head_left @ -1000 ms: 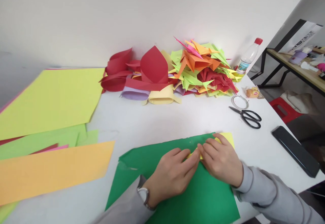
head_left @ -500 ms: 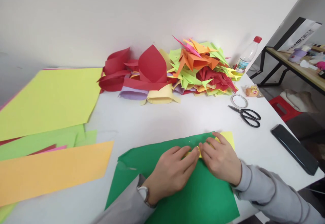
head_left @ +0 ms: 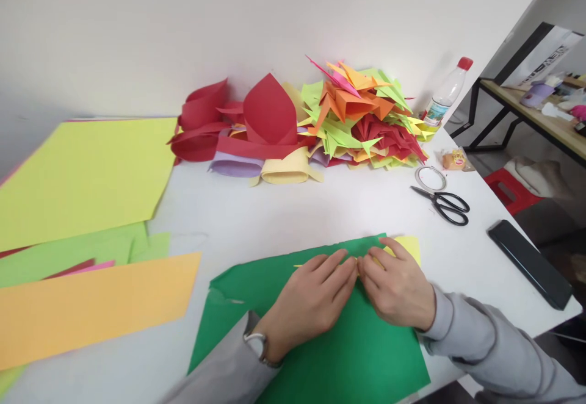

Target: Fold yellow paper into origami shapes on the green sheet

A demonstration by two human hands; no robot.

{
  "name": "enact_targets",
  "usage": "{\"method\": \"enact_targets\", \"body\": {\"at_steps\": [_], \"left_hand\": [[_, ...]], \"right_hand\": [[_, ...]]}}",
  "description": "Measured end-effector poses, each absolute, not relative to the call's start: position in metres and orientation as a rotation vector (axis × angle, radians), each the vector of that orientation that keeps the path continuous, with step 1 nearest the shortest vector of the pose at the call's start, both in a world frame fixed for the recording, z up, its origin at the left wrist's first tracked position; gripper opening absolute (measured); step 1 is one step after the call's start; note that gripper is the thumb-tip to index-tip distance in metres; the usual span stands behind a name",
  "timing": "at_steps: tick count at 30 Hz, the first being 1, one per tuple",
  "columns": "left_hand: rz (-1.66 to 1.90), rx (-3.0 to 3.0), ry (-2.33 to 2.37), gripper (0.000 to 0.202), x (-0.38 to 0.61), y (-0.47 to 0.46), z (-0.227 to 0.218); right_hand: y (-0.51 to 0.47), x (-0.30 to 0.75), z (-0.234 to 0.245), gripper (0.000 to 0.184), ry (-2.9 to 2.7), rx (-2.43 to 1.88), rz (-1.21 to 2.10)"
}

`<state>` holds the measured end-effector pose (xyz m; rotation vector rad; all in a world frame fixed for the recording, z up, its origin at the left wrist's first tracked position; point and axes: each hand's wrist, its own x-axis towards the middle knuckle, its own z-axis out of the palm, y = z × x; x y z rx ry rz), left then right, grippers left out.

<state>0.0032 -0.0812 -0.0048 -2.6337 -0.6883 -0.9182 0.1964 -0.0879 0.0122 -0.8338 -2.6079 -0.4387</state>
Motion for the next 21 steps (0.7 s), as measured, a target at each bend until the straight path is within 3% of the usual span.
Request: {"method": "enact_targets", "body": {"at_steps": [6,14,21], "left_hand": [[-1.004,-2.644,-0.713,0.028,0.0047,-0.0803,-0.0035],[-0.981,-2.666,-0.732,0.023,0.0033,-0.0770,-0.0029],[-0.886,-2.667,-0.721,0.027,0.0006,-0.0725,-0.0048]], "right_hand": [[-0.0878,0.1954,0.0101,0.025,-2.593,-0.848,-0.457],[-0.0876,0.1964,0.0129,0.032,-2.598,-0.858,-0.459],[-0.0852,0.1962,0.0078,0.021,-2.569,-0.881,-0.489]]}}
